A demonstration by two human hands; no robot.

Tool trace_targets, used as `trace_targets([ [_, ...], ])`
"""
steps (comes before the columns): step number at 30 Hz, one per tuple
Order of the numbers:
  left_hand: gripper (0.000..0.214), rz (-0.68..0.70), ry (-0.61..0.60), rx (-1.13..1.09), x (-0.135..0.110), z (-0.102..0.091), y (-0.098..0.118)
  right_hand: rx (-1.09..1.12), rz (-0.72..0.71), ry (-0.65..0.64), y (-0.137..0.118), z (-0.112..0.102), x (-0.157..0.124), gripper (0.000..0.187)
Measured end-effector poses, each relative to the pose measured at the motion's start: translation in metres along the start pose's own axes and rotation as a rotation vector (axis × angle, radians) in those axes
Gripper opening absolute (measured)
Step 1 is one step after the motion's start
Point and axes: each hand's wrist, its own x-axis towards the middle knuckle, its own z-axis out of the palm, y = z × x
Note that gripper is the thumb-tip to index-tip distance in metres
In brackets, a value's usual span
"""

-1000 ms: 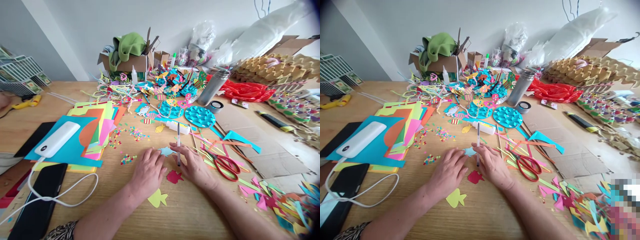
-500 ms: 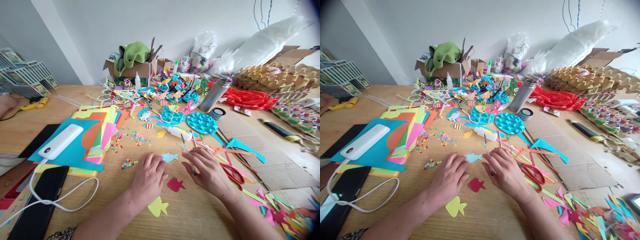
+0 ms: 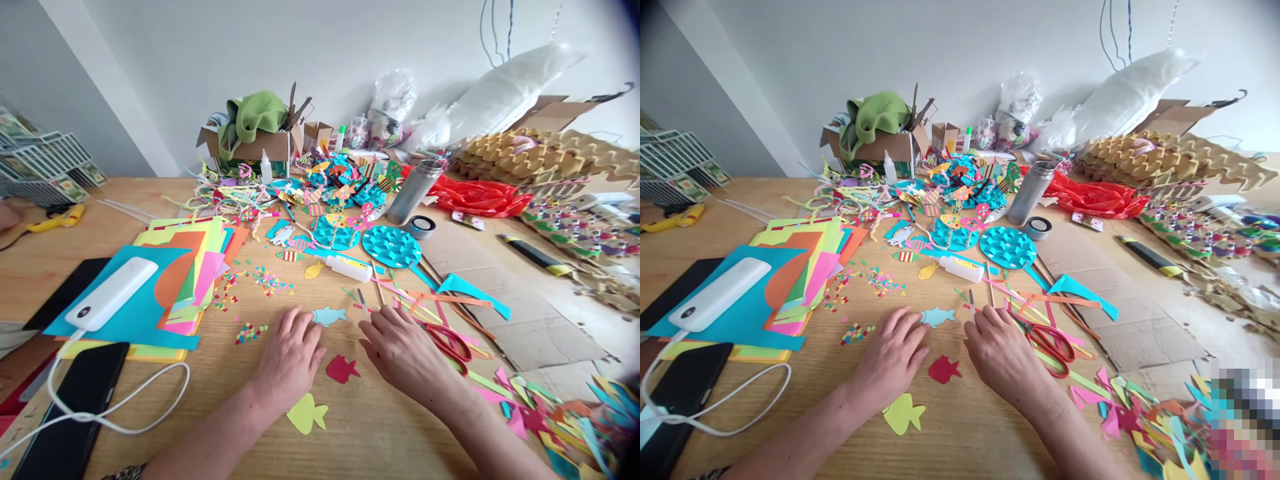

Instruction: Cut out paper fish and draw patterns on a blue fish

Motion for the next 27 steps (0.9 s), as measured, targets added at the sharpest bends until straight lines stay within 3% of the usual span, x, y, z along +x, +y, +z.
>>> trace_targets([
  [8, 0.024, -0.032, -0.008, -0.020, 0.003, -0.003, 0.003, 0.219, -0.052, 0.052, 0.009, -0.007, -0.010, 0.049],
  [14, 0.031, -0.028, 0.004, -0.042, 0.007, -0.011, 0.001, 0.402, 0.091, 0.215, 0.037, -0.014, 0.023, 0.031],
  [16, 0.033, -0.030, 0.017, -0.032, 0.012, -0.018, 0.002, 0.397, 0.150, 0.256, 0.047, -0.008, 0.042, 0.028],
  [20, 0.034, -0.084, 0.025, 0.074, 0.032, -0.024, 0.002, 0.318, 0.226, 0.181, 0.058, 0.017, 0.074, 0.036],
  [27, 0.047, -0.219, 0.002, 0.208, 0.068, -0.005, -0.003, 0.184, 0.345, 0.083, 0.062, 0.050, 0.090, 0.046],
])
